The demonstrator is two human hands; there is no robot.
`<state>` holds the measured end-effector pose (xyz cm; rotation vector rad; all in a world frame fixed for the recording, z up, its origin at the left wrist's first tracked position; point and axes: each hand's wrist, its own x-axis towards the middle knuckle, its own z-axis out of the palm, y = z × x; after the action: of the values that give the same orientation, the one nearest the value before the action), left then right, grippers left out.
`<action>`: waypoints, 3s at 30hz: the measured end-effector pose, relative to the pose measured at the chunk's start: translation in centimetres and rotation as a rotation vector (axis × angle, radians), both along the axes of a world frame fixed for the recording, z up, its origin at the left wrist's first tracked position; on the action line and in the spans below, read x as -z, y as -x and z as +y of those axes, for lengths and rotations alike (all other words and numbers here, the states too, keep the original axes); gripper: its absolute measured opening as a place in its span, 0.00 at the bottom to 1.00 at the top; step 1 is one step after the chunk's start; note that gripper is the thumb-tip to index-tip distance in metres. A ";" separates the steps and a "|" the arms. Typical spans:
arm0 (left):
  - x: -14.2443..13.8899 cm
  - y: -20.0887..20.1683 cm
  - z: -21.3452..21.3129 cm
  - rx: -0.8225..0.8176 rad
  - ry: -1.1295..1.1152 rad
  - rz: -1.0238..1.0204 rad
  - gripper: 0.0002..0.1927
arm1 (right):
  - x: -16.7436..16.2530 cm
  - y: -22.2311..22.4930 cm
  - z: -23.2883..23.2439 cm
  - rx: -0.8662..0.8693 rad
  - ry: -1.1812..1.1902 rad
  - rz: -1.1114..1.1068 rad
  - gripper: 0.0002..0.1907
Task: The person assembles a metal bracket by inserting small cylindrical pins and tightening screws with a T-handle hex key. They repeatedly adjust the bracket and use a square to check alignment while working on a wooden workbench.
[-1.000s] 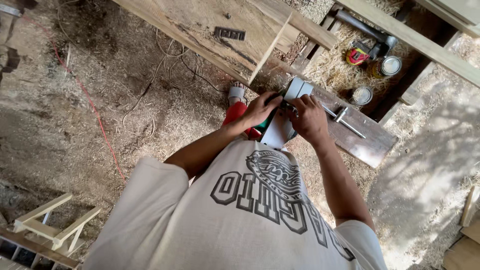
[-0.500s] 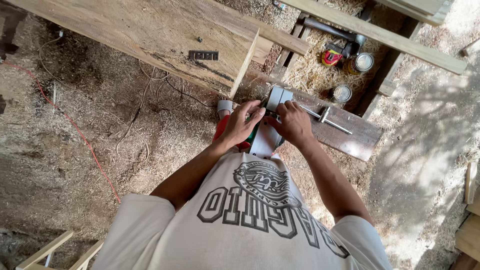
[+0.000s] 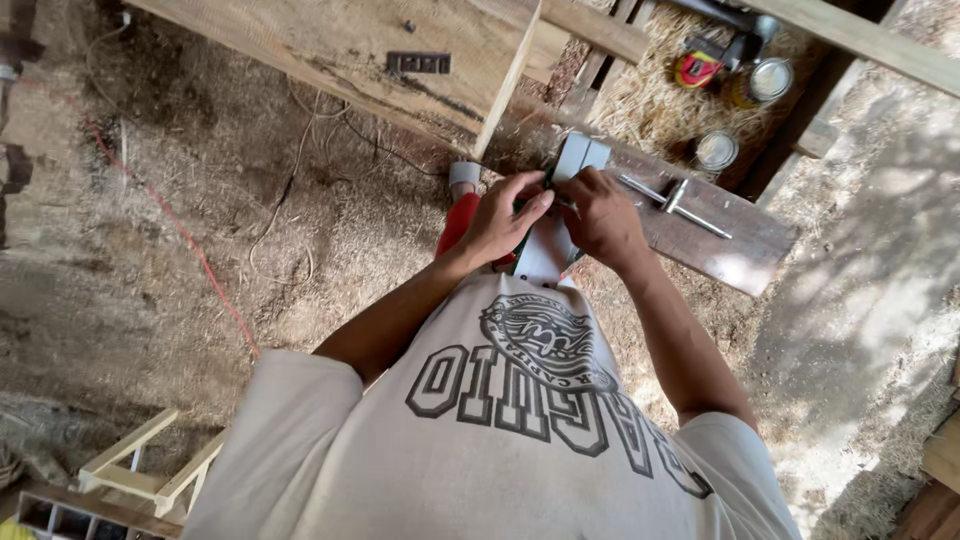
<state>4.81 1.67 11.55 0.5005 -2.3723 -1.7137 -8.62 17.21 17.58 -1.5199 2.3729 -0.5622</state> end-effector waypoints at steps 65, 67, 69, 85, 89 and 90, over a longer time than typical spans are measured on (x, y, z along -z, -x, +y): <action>-4.5 1.7 -14.0 -0.018 0.530 0.214 0.08 | 4.5 1.8 6.8 0.528 0.131 -0.270 0.06; -2.7 2.0 -8.7 0.223 0.517 0.258 0.07 | 5.7 1.5 6.7 0.396 0.049 -0.124 0.06; -0.5 3.0 -4.9 0.387 0.515 0.185 0.06 | 6.5 0.8 6.3 0.298 -0.003 0.042 0.07; 3.0 5.8 -2.3 0.575 0.672 0.159 0.06 | 5.3 0.1 4.8 0.278 -0.112 0.004 0.10; 2.7 5.6 -2.2 0.593 0.736 0.035 0.02 | 5.2 0.1 4.5 0.241 -0.034 -0.064 0.06; 2.7 5.6 -2.2 0.580 0.714 0.026 0.05 | 5.2 0.1 4.5 0.240 -0.034 -0.083 0.06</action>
<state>-0.80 -0.52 8.89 -0.3461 -3.0378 -0.8486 -8.74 21.68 12.38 -1.1814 2.5022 -0.6209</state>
